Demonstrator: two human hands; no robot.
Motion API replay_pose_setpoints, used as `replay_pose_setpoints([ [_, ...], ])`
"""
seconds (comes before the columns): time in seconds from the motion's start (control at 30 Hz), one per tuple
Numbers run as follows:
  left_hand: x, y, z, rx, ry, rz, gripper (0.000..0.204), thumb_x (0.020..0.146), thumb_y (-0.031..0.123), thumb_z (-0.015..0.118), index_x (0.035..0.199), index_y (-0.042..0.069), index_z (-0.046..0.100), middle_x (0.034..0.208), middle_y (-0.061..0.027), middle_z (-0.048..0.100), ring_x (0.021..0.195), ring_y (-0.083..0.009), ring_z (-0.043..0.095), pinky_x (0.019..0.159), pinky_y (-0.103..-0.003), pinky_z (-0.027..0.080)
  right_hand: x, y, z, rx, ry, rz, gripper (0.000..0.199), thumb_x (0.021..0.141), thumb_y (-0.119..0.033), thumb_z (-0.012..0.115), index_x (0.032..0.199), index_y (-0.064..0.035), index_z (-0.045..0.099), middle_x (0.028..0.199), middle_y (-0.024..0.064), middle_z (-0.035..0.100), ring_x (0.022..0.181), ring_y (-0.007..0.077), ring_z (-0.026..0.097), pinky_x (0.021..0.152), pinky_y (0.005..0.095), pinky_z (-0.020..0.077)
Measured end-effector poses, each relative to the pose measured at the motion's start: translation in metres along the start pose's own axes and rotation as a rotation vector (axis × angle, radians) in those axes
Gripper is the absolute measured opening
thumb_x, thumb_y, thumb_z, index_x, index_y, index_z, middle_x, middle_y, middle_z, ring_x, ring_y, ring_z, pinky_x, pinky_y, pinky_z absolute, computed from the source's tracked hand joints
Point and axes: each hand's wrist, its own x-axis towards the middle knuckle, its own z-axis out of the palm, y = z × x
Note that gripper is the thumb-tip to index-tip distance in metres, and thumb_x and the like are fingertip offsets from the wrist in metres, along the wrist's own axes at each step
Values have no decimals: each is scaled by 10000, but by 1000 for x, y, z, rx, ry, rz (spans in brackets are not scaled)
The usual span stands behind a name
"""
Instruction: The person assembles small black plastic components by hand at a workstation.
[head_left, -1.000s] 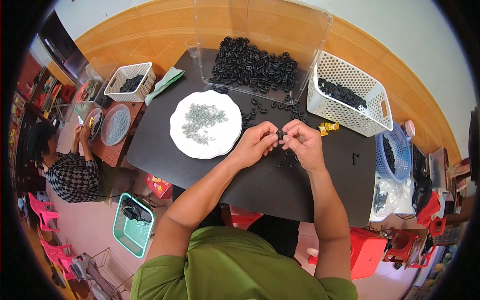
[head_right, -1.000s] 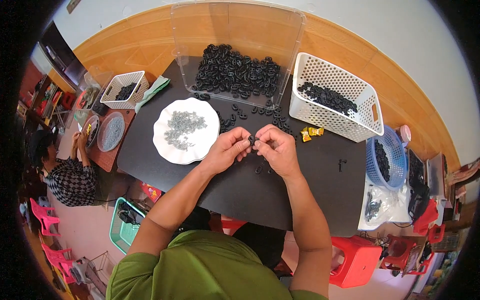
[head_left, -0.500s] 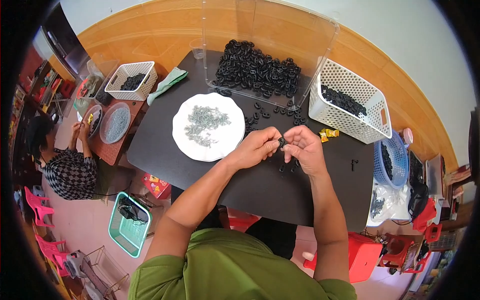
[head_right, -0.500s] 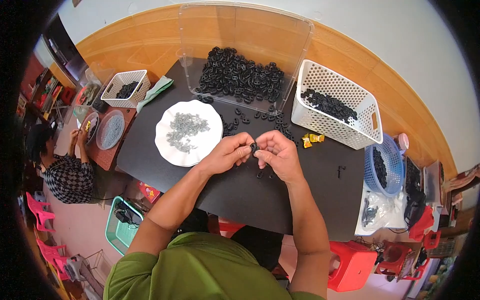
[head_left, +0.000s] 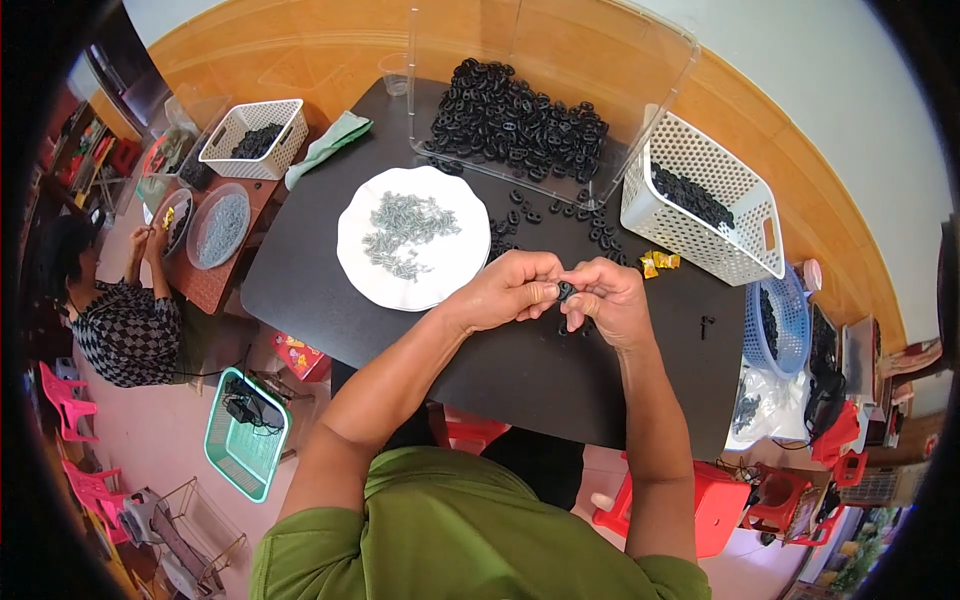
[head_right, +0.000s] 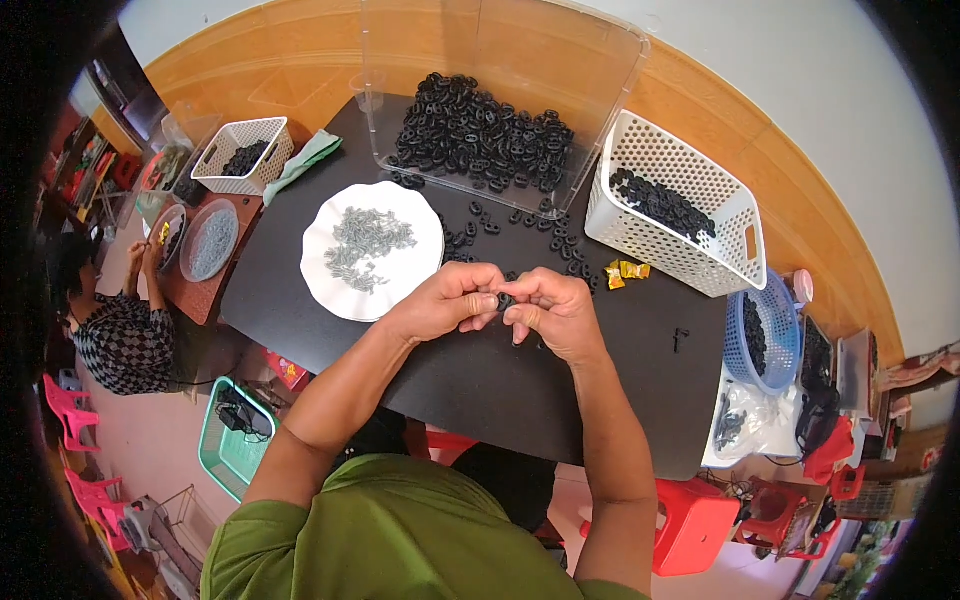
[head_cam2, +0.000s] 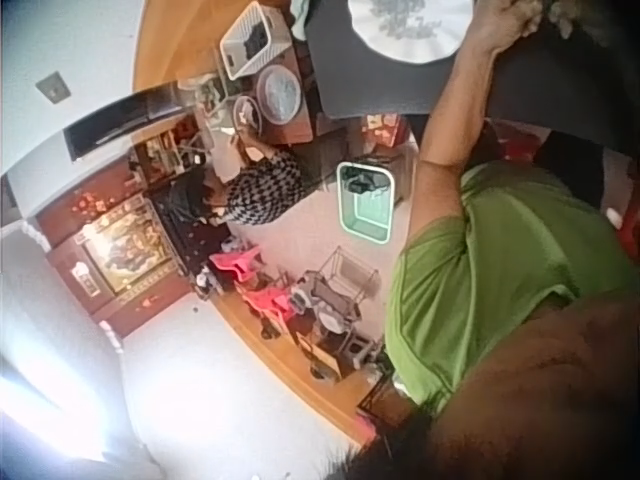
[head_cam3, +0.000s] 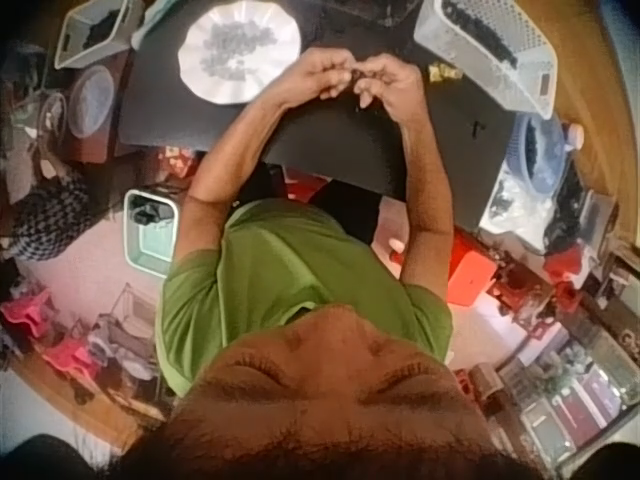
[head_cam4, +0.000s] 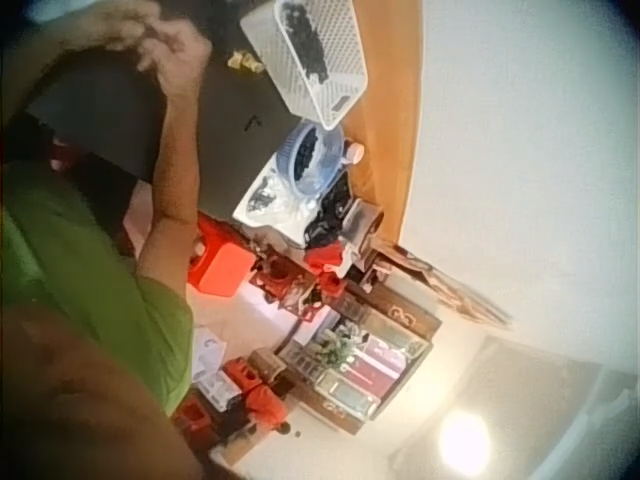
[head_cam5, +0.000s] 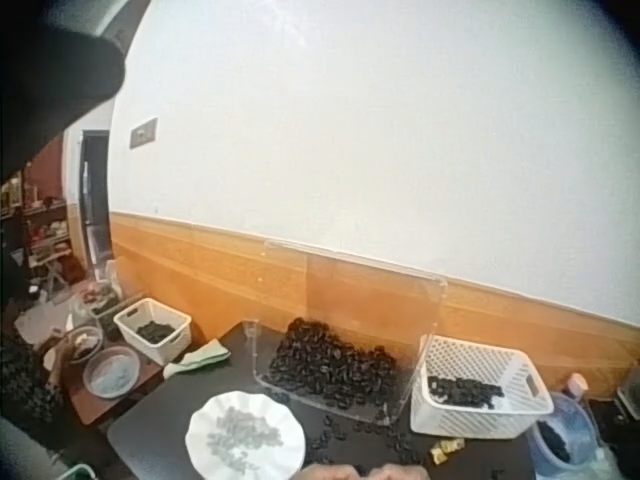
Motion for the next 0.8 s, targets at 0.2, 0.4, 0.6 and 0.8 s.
replay_pose_setpoints([
  [0.2, 2, -4, 3, -16, 29, -15, 118, 894, 105, 474, 798, 40, 500, 616, 7, 481, 519, -40, 422, 457, -175, 343, 0, 3, 2, 20, 35, -12, 148, 767, 78, 579, 905, 28, 583, 710, 67, 576, 557, 108, 567, 484, 218, 491],
  [0.4, 10, -7, 7, -107, 6, 25, 133, 896, 124, 489, 795, 38, 502, 619, 4, 489, 520, -47, 441, 456, -180, 363, -1, -12, -6, 6, 27, 21, 224, 733, 69, 614, 951, 30, 580, 764, 65, 573, 589, 106, 564, 506, 228, 497],
  [0.6, 12, -11, 6, -40, 68, 34, 147, 892, 116, 487, 777, 28, 511, 606, 1, 486, 511, -49, 456, 431, -175, 372, -3, -15, -4, -156, 106, 46, 257, 698, 89, 616, 946, 34, 575, 756, 59, 563, 591, 109, 565, 501, 215, 479],
  [0.8, 4, 2, 0, -87, 348, 181, 174, 899, 153, 489, 785, 36, 550, 573, 25, 477, 477, -31, 425, 407, -163, 339, 10, -72, -58, -491, 585, -104, 210, 708, 57, 575, 915, 25, 590, 677, 39, 527, 504, 109, 517, 454, 213, 448],
])
